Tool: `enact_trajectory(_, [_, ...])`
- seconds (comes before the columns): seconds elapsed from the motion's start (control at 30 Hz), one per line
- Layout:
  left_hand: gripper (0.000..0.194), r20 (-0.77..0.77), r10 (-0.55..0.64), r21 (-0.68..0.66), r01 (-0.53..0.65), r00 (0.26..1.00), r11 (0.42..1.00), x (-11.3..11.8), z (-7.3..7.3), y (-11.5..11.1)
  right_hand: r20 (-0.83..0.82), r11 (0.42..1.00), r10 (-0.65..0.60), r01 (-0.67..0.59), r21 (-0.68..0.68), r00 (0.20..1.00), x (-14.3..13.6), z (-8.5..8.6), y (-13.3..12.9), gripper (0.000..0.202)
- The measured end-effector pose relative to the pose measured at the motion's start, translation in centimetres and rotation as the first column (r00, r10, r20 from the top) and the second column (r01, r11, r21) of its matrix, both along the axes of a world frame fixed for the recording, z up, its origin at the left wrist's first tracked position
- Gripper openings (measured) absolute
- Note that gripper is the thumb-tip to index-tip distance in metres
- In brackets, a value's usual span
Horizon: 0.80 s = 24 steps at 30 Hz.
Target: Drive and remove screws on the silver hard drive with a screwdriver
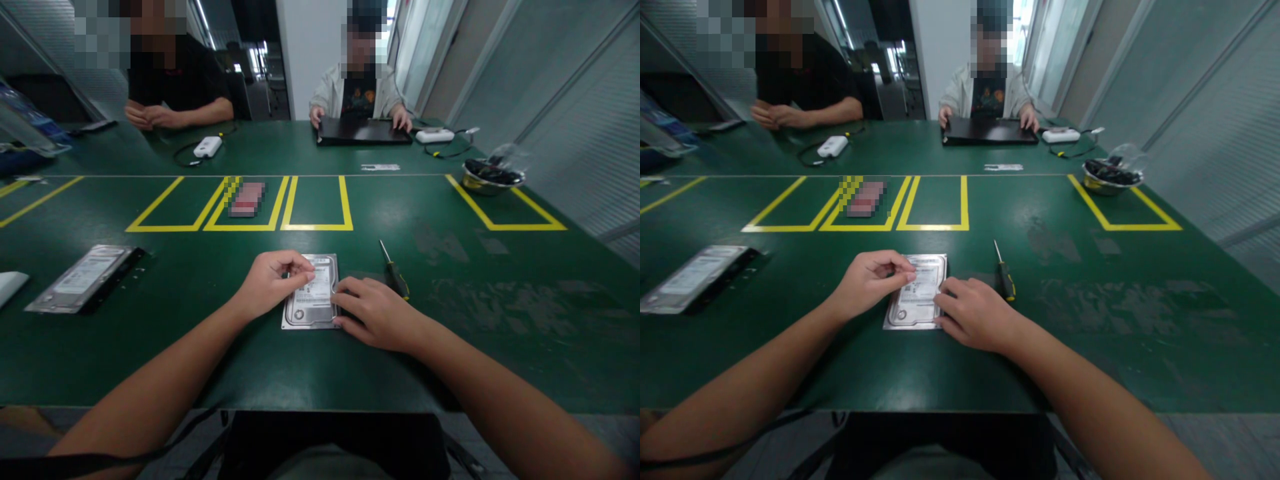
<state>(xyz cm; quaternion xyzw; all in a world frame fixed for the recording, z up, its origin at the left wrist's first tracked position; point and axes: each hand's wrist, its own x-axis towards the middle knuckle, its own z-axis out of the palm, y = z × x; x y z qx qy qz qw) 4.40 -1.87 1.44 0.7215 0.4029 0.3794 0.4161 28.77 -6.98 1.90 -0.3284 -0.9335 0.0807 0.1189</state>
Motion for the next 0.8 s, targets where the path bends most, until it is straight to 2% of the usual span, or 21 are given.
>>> enact_trajectory(0.23, [0.013, -0.11, -0.057, 0.032, 0.061, 0.992, 0.998, 0.1, 0.6, -0.2, 0.024, 1.0, -0.006, 0.006, -0.007, 1.0, -0.1, 0.0, 0.0, 0.033])
enact_trajectory(0.53, [0.013, -0.303, -0.203, 0.114, 0.247, 0.931, 0.962, 0.6, 2.6, -0.4, 0.037, 1.0, -0.01, 0.01, 0.003, 0.999, 0.1, 0.2, -0.2, 0.033])
enact_trajectory(0.67, [0.016, -0.295, -0.247, 0.088, 0.284, 0.923, 0.955, 0.4, 2.7, -0.1, 0.039, 1.0, -0.008, 0.008, 0.012, 0.999, 0.0, 0.2, -0.3, 0.033])
enact_trajectory(0.8, [0.019, -0.218, -0.264, 0.018, 0.274, 0.94, 0.962, 0.1, 2.2, 0.4, 0.041, 1.0, -0.008, 0.008, 0.0, 0.999, 0.0, 0.2, -0.2, 0.032])
